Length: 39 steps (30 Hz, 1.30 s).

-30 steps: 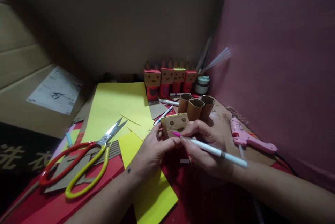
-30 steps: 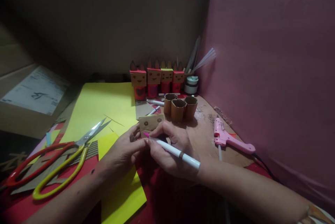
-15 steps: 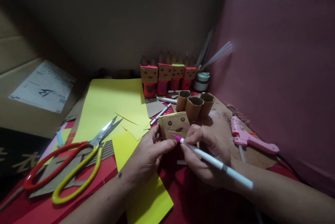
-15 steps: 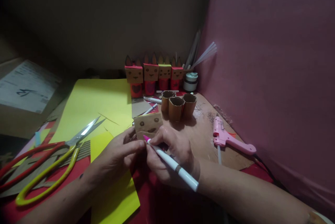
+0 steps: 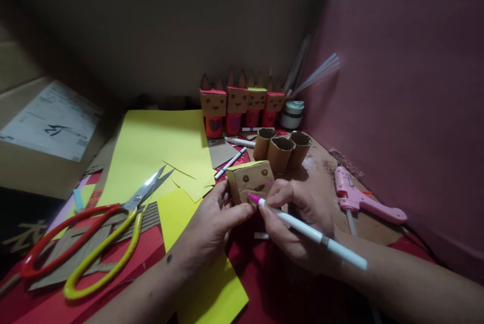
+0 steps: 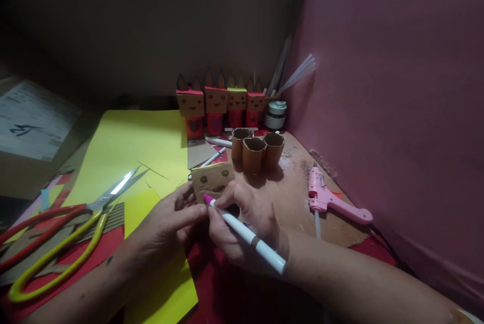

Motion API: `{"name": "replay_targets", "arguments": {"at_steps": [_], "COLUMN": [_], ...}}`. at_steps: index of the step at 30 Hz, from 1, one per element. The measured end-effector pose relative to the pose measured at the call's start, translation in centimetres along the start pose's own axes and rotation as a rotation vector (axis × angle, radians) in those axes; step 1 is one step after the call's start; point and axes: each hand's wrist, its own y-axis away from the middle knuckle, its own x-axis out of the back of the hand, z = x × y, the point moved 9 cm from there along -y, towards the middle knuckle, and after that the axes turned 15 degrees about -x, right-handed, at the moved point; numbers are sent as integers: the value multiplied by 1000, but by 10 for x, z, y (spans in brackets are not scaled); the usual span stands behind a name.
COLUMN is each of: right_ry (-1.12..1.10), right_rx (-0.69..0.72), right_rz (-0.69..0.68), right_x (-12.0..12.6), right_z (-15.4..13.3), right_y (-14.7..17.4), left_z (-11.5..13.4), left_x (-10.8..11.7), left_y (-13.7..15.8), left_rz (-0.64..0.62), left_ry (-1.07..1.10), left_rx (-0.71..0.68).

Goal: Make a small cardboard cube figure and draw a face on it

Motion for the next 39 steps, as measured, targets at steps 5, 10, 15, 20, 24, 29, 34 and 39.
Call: {"name": "replay_targets", "arguments": {"at_steps": [5, 10, 15, 20, 24, 29, 34, 39], "right_ry": [-19, -24, 12, 35, 57, 18, 13, 16], "right_rx": [-47, -78, -92, -41, -36, -74, -103, -131], "right_rz": [-5, -29, -18, -24, -7, -13, -9, 2], "right_x": [-1, -3, -3, -4, -2, -3, -4, -3], "right_z": [7, 8, 8, 3, 2, 8, 13, 13], "right_y": [3, 3, 2, 0, 0, 2, 2, 3], "left_z": [-1, -1, -1, 0, 0, 0, 0, 1], "left_x": [-1, -1, 1, 0, -1, -2, -3, -2], "left_y": [1, 1, 1, 1, 1, 1, 0, 1], "left_rz": [15, 5, 24, 21, -1, -9, -7, 9], "left_ry": [21, 3, -25, -29, -42, -45, -19, -42], "left_rx": [7, 12, 25, 17, 16, 23, 15, 17]}}
